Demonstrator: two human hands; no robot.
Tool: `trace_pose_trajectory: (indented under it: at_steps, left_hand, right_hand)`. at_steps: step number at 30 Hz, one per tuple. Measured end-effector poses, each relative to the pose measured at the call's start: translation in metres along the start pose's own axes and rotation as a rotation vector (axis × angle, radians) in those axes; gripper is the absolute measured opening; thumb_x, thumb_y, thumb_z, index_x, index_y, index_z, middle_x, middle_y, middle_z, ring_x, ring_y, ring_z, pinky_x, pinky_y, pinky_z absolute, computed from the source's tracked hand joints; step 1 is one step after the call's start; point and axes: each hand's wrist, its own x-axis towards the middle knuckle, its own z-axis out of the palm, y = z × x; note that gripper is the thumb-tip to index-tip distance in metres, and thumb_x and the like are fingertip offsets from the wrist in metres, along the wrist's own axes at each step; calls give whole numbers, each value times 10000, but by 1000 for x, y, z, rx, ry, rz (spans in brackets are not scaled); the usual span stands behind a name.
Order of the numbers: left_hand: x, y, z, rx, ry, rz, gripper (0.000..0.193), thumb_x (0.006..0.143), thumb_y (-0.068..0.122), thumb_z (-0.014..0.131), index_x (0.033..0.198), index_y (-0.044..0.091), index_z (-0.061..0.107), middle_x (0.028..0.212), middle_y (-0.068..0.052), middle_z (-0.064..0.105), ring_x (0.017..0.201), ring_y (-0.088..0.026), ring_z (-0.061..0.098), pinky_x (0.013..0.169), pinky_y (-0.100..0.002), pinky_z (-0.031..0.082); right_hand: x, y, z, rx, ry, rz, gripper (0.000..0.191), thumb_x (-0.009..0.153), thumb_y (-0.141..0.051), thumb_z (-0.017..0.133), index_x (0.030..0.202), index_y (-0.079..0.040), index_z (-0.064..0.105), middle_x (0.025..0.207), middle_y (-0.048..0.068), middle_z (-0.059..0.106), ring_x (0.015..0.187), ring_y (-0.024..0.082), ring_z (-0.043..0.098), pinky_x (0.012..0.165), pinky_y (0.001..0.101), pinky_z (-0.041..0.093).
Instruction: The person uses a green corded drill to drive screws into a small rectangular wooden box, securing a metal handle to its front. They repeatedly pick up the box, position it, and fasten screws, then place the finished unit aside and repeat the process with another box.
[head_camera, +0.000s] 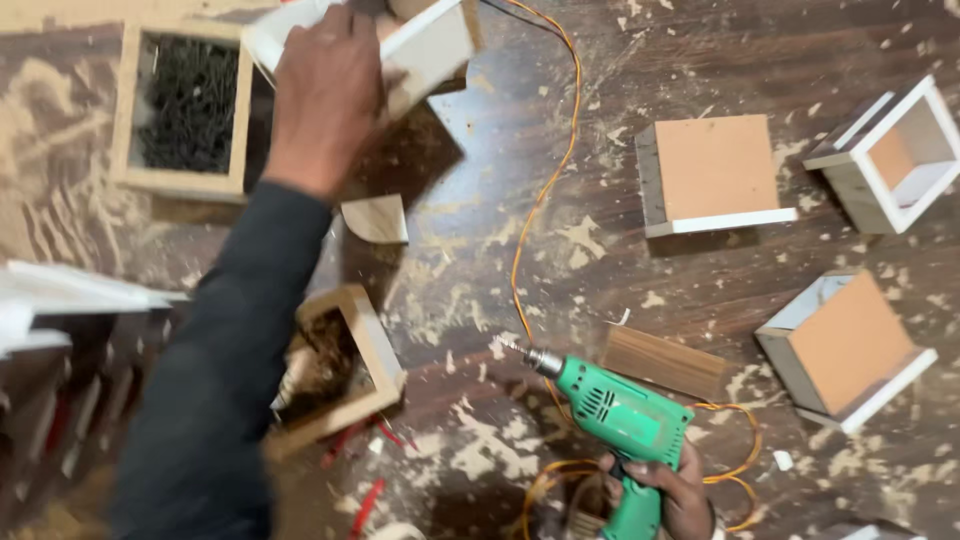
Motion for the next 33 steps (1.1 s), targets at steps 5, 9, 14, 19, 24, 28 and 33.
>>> trace_pose_trajectory:
  at_steps: [5,9,14,19,24,28,33]
  left_hand:
    - [-91,65,-112,-658,-458,-345,363,985,353,653,1071,6,717,952,-196,714,785,-339,674,737,-451,509]
    - [-165,118,-184,-771,-311,-373,433,1123,310,502,1011,-83,644,855,-248,609,770,-350,552,722,-446,470]
    - [-244,140,-164,-1328,-835,-950,467,1064,377,476,848,-6,634,663,-29,528,619,-121,433,583,-371,406]
    - [-294,136,-140,-955,-809,-887,628,1104,460,447,756,-59,510,592,-83,356,574,-155,366,537,-423,342]
    - [-327,150,-132,-1265,-416,-1077,622,1091,505,396,940,-39,656,749,-28,620,674,-131,526,632,-357,458]
    - [-336,189,-128,-1600,-252,-1457,597,1029,505,424,1183,-15,674,1004,-44,735,892,-143,666,772,-346,548]
    - [-346,198,-152,-1025,-76,-943,341,1012,205,486,1225,-10,644,1110,-158,696,1017,-271,683,866,-362,535]
  right_hand:
    - [-12,16,0,87,42,-97,545,782,7,643,1312,58,526,889,260,705,620,286,679,501,375,594]
    - [-13,30,24,105,76,-29,521,770,14,612,1287,19,549,888,232,714,600,263,677,481,364,591]
    - [-4,57,35,-14,113,-38,435,821,17,623,1247,-1,541,928,181,694,655,308,675,548,407,597]
    - [10,58,55,-891,104,-397,414,863,-122,724,1233,23,610,1062,149,735,948,298,700,849,414,555]
    - [-14,56,68,-932,128,-516,538,862,-352,764,1262,-8,661,1188,127,719,1121,231,691,996,374,541]
    - [16,64,96,-127,-369,-68,889,690,-425,866,1430,-68,526,1347,85,650,1236,228,598,989,362,512]
    - [22,22,121,-718,-350,-316,826,668,-258,886,1366,73,595,1233,236,691,1101,338,656,970,414,553]
